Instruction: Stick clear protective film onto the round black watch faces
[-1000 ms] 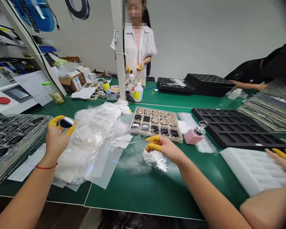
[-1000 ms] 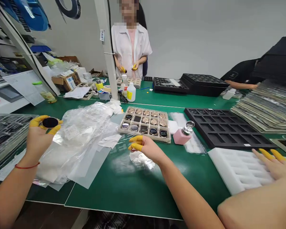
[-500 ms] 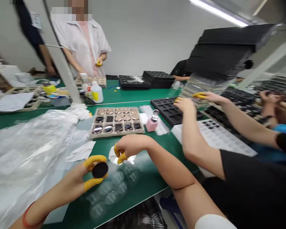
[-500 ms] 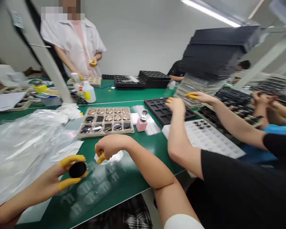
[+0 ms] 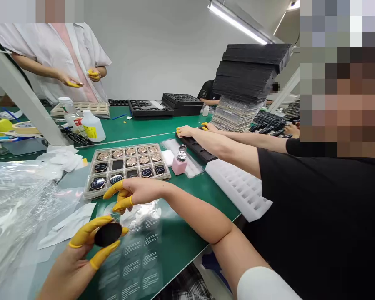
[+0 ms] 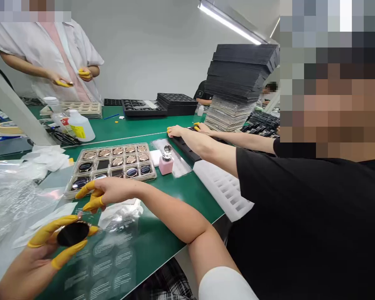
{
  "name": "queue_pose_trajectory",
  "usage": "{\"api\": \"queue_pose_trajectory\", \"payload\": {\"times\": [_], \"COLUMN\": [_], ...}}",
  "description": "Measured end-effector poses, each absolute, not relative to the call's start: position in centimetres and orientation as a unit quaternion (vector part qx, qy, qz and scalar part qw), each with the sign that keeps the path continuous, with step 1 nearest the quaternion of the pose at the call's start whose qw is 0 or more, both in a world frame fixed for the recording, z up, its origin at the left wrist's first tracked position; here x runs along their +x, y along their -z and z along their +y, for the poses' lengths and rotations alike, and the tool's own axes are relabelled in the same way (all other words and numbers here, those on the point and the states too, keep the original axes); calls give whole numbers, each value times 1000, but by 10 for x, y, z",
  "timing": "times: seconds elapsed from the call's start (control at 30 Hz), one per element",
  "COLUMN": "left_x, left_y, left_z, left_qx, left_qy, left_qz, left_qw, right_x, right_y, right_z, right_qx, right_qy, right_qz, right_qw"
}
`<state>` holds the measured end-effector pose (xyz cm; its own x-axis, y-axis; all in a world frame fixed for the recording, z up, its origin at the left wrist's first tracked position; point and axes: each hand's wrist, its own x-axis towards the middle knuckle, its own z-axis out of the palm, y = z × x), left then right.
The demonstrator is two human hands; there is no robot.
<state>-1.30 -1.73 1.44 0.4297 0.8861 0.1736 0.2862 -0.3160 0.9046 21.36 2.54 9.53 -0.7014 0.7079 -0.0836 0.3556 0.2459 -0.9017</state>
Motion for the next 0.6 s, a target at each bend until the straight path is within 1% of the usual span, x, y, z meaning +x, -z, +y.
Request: {"api": "queue_pose_trajectory", "payload": {"times": [0.07, 0.13, 0.2, 0.23, 0.3, 0.37, 0.5, 0.6], "left_x": [-7, -7, -12, -15, -21, -26, -27, -26], "left_y": [-19, -21, -20, -19, -16, -14, -8, -3], "left_z": [-17, -16, -13, -10, -4, -1, -2, -5], "left_qx": [699, 641, 594, 581, 568, 574, 617, 641], "left_qy": [-366, -422, -480, -500, -520, -520, -505, -476], "left_qz": [420, 422, 407, 397, 383, 377, 361, 370], "left_qw": [449, 482, 501, 506, 510, 508, 484, 474], "right_x": [210, 212, 219, 222, 228, 230, 224, 221], "right_y": [-91, -84, -74, -67, -50, -35, -21, -27], "right_z": [21, 12, 3, 0, -2, -2, 1, 3], "right_qx": [-381, -393, -356, -349, -371, -414, -496, -508], "right_qy": [-403, -285, -237, -230, -249, -298, -448, -557], "right_qz": [-795, -807, -819, -823, -822, -788, -622, -514], "right_qw": [247, 337, 382, 384, 352, 345, 409, 411]}}
